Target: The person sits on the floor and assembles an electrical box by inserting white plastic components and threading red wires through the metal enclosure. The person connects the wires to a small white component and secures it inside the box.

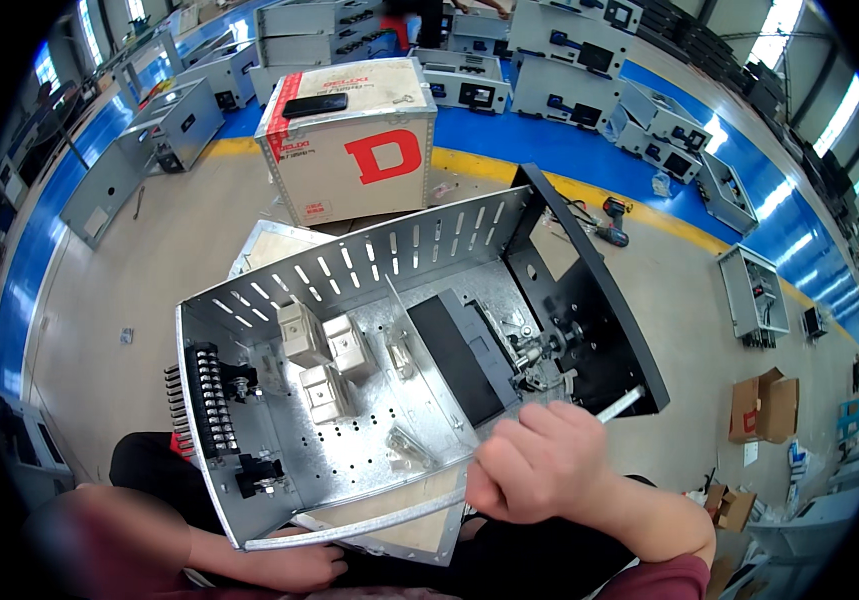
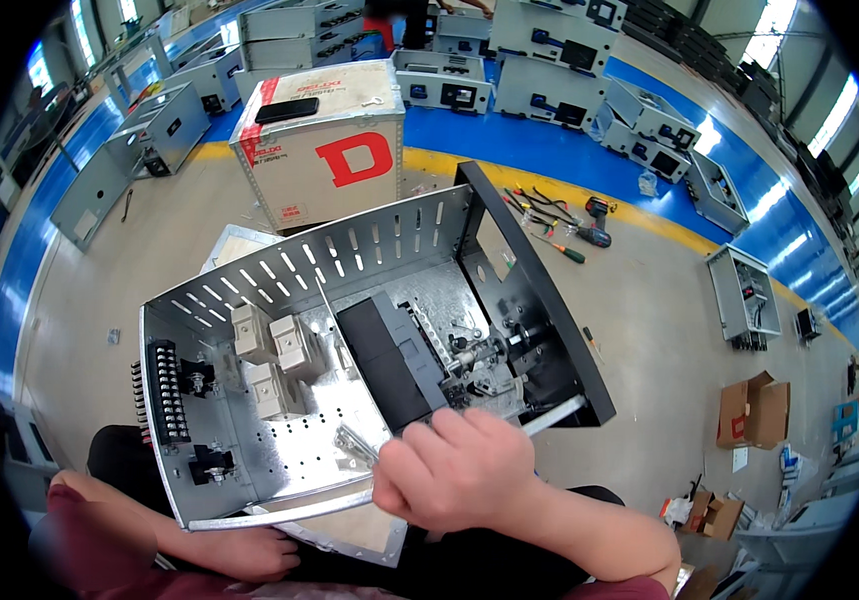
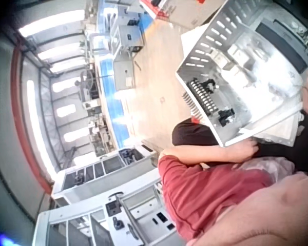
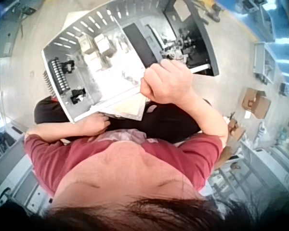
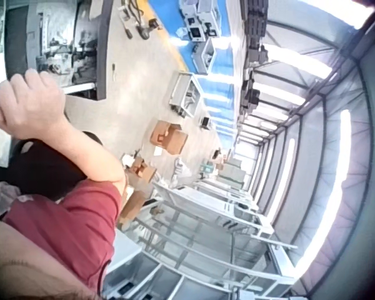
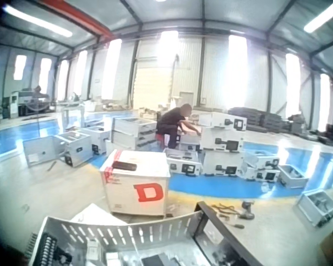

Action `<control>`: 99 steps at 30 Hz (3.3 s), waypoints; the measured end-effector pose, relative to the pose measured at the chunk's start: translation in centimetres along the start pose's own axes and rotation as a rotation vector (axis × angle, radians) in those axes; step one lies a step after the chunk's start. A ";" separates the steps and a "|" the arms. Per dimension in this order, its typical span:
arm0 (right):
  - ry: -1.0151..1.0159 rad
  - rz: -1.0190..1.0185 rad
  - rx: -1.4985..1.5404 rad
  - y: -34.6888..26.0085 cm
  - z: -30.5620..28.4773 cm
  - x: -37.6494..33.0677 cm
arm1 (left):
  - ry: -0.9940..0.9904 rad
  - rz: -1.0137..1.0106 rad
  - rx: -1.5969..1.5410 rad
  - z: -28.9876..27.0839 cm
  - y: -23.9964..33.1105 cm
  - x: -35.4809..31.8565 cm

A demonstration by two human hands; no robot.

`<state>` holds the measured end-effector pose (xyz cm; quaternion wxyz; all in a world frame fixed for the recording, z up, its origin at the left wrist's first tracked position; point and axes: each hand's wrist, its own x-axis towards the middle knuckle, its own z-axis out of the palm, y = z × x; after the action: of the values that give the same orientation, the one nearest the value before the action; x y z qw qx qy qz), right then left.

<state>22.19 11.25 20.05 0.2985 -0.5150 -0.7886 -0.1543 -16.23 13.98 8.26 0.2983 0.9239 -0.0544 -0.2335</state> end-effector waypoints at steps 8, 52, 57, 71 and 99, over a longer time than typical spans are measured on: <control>-0.042 -0.110 0.012 0.8 -0.2 -0.4 | 0.086 0.106 -0.202 0.9 -0.3 2.6; 0.115 0.119 0.132 1.0 -7.6 -4.2 | -0.441 -0.393 0.016 -5.0 4.8 2.5; 0.247 0.618 0.224 2.4 -14.1 -12.6 | -0.347 -0.289 0.064 -1.0 5.2 1.5; -0.343 1.666 0.000 -2.8 26.1 -50.6 | -0.652 -0.333 -0.025 5.5 1.8 2.5; 0.324 2.089 1.132 -8.2 19.7 -53.1 | -0.009 -0.406 -0.038 -0.2 7.6 5.6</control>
<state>24.10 -19.59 -28.18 0.5594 -0.6765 0.1013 0.4682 -10.84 6.53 10.59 0.2620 0.9090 0.1361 -0.2941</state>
